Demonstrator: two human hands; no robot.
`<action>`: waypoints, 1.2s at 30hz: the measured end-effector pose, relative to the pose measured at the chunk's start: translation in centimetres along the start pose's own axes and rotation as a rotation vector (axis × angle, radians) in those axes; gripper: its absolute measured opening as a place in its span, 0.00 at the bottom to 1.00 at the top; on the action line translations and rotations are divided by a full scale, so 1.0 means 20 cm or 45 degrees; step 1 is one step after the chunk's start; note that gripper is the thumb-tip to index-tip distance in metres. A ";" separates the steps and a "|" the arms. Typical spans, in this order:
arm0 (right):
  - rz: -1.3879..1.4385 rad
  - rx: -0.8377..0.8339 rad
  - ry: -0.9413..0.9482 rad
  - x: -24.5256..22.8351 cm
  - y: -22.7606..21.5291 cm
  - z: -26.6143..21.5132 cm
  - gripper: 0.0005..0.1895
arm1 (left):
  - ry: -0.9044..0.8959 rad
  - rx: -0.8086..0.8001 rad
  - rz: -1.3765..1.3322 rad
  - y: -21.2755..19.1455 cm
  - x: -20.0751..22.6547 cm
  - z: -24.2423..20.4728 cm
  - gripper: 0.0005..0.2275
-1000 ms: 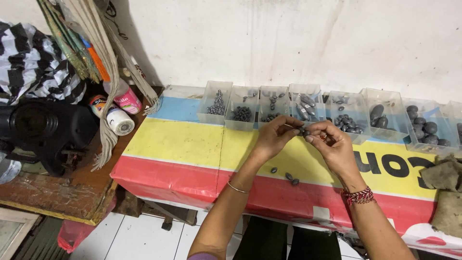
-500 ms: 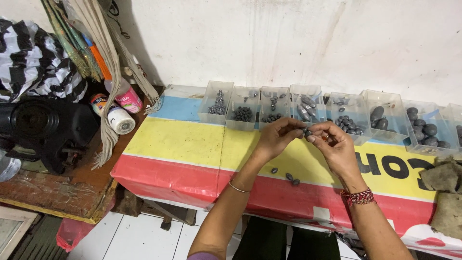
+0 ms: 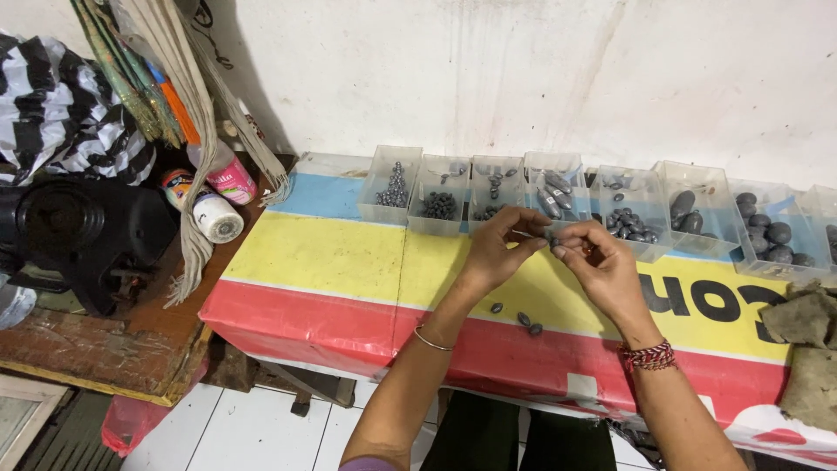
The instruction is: Sorting lead fishing weights by size and shape into a multi-compartment plastic organizer.
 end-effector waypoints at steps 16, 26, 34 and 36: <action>-0.124 -0.009 -0.108 0.01 0.01 -0.01 0.11 | 0.116 0.001 0.246 0.03 -0.03 0.00 0.15; -0.529 -0.051 -0.137 0.00 0.03 0.01 0.13 | -0.158 0.002 0.323 0.03 -0.08 -0.01 0.18; -0.896 0.190 -0.368 0.26 -0.29 0.11 0.10 | -0.185 0.350 0.322 -0.14 -0.07 0.04 0.12; -1.052 0.221 -0.451 0.27 -0.37 0.13 0.06 | -0.248 0.338 0.566 -0.16 -0.05 0.05 0.08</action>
Point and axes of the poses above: each hand's wrist, its own z-axis towards the middle knuckle, its own y-axis out of the palm, x = y × z, the point moved 1 cm from there along z, towards the middle knuckle, and after that the axes turned 2 degrees about x, right-handed, at the moved point
